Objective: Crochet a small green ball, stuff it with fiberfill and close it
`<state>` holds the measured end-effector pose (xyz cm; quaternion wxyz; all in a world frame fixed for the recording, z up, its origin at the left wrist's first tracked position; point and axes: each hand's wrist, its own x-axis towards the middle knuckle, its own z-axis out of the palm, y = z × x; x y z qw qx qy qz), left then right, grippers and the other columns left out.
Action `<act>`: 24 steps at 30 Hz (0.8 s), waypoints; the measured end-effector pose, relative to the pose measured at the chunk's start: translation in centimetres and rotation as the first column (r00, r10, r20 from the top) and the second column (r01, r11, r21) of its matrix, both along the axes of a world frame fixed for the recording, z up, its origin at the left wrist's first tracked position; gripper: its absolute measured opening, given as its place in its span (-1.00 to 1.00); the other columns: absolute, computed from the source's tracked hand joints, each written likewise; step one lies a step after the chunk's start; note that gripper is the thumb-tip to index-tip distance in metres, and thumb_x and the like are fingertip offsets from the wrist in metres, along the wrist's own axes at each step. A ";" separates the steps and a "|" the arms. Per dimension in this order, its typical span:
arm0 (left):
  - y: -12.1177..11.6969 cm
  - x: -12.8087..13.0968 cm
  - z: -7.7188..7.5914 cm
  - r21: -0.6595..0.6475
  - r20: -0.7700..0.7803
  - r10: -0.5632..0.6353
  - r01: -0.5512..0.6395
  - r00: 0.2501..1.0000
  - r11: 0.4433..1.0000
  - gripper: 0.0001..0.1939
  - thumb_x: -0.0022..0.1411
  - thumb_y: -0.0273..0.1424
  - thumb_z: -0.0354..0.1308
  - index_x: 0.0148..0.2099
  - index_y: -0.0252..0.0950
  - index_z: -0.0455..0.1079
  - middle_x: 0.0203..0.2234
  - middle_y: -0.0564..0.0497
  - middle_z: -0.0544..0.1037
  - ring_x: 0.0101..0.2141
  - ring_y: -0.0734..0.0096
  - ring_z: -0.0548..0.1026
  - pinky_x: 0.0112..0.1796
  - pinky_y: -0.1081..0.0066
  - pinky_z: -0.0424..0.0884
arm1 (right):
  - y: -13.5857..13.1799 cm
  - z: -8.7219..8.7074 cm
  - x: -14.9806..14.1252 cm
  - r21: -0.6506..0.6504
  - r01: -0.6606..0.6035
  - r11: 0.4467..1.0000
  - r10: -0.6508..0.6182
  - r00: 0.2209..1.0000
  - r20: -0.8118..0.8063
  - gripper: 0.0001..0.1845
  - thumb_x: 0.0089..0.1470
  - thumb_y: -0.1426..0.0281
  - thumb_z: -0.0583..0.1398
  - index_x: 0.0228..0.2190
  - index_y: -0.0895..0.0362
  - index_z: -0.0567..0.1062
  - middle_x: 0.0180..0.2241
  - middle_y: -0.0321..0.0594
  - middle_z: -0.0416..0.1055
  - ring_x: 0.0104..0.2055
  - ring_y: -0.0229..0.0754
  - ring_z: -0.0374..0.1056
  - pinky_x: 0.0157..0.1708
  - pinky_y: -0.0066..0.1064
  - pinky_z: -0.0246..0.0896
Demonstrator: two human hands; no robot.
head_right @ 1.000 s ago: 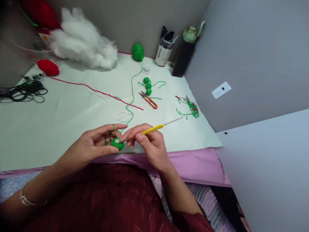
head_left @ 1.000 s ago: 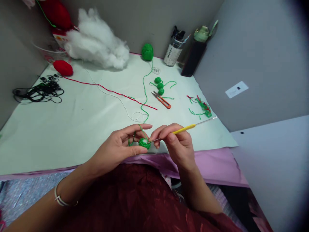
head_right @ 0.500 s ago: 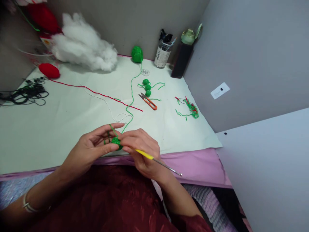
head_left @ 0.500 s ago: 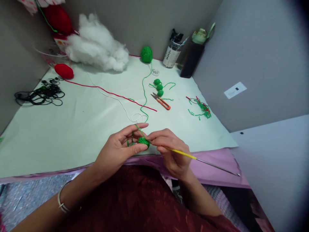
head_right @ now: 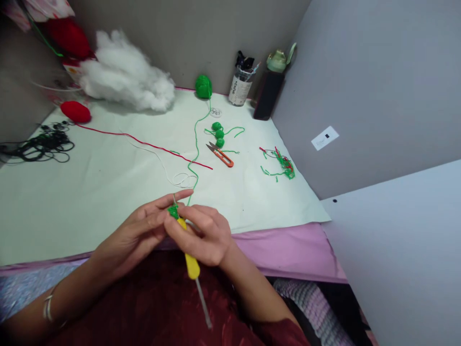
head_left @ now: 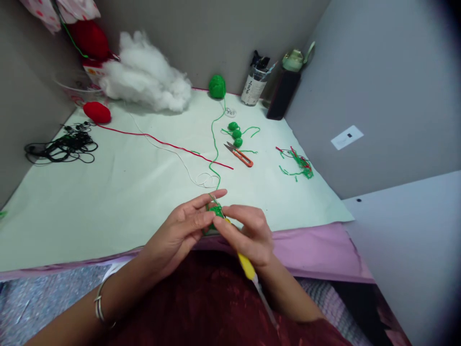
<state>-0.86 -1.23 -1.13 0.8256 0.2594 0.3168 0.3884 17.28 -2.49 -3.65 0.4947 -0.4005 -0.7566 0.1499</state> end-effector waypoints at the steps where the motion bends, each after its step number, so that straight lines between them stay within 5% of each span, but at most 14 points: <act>1: 0.2 -0.1 0.0 -0.019 0.025 -0.022 0.023 0.999 1.000 -0.49 0.21 -0.29 0.45 0.20 -0.18 0.56 -0.19 -0.03 0.62 -0.15 0.32 0.54 -0.04 0.38 0.45 | 0.1 -0.1 0.1 0.084 -0.008 0.996 0.008 1.000 0.001 -0.66 0.26 0.42 0.31 0.00 -0.21 0.63 -0.09 -0.27 0.66 -0.10 -0.12 0.61 -0.16 -0.30 0.61; 4: 0.7 -0.6 0.0 -0.006 -0.012 -0.002 0.002 1.000 1.000 -0.45 0.19 -0.32 0.45 0.22 -0.18 0.55 -0.19 -0.02 0.61 -0.16 0.33 0.52 -0.06 0.40 0.41 | 0.4 0.2 0.2 0.146 -0.054 0.988 0.068 0.993 -0.096 -0.63 0.35 0.44 0.21 0.09 -0.17 0.58 -0.06 -0.22 0.65 -0.11 -0.16 0.61 -0.19 -0.33 0.60; 9: 1.3 -1.3 0.0 0.133 -0.164 0.073 -0.051 0.984 0.990 -0.47 0.09 -0.39 0.50 0.15 -0.17 0.62 -0.24 0.03 0.52 -0.20 0.40 0.43 -0.14 0.46 0.36 | 0.5 1.0 0.3 -0.111 -0.117 0.987 0.060 0.905 -0.421 -0.79 0.34 0.44 0.23 -0.12 -0.02 0.67 -0.27 -0.21 0.64 -0.31 -0.19 0.57 -0.31 -0.31 0.55; 14: 1.0 -0.9 -0.1 0.254 -0.239 0.101 -0.038 0.966 0.966 -0.49 0.14 -0.40 0.48 0.16 -0.15 0.61 -0.24 0.04 0.54 -0.18 0.37 0.47 -0.10 0.40 0.41 | 1.0 1.1 0.0 -0.274 -0.290 0.917 0.029 0.733 -0.680 -0.83 0.33 0.33 0.25 -0.25 0.05 0.67 -0.37 -0.25 0.58 -0.49 -0.28 0.47 -0.52 -0.43 0.43; 17: 0.4 0.0 -0.3 0.270 -0.255 0.150 -0.079 0.955 0.960 -0.41 0.18 -0.40 0.47 0.26 -0.16 0.52 -0.16 0.01 0.62 -0.08 0.31 0.53 0.02 0.35 0.42 | 0.7 0.4 -0.8 -0.201 -0.081 0.976 -0.023 0.884 -0.467 -0.84 0.32 0.35 0.25 -0.20 0.00 0.68 -0.31 -0.21 0.58 -0.36 -0.21 0.51 -0.39 -0.34 0.50; 20: -0.1 0.7 -0.4 0.182 -0.190 0.139 -0.104 0.972 0.978 -0.42 0.23 -0.34 0.44 0.28 -0.19 0.49 -0.11 -0.03 0.65 -0.02 0.24 0.56 0.06 0.31 0.43 | 0.1 -0.5 -1.5 0.092 0.151 0.984 -0.139 0.982 -0.127 -0.65 0.23 0.49 0.31 -0.06 -0.18 0.67 -0.15 -0.21 0.61 -0.11 -0.08 0.54 -0.12 -0.18 0.54; 22: 0.0 0.7 -0.4 0.082 -0.102 0.073 -0.065 0.992 0.995 -0.49 0.26 -0.32 0.41 0.24 -0.20 0.53 -0.11 -0.06 0.66 -0.06 0.24 0.58 0.03 0.30 0.45 | 0.0 -0.8 -1.6 0.199 0.167 0.966 -0.152 0.984 -0.088 -0.57 0.22 0.52 0.30 0.01 -0.22 0.64 -0.12 -0.21 0.60 -0.10 -0.08 0.53 -0.13 -0.18 0.54; 24: 0.4 0.2 -0.4 0.015 -0.020 0.010 -0.009 1.000 1.000 -0.57 0.28 -0.34 0.38 0.19 -0.24 0.59 -0.15 -0.08 0.67 -0.15 0.28 0.58 -0.02 0.31 0.48 | 0.2 -0.6 -1.3 0.141 0.148 0.979 -0.123 0.977 -0.173 -0.66 0.28 0.48 0.26 -0.02 -0.15 0.65 -0.18 -0.20 0.59 -0.17 -0.11 0.52 -0.21 -0.21 0.53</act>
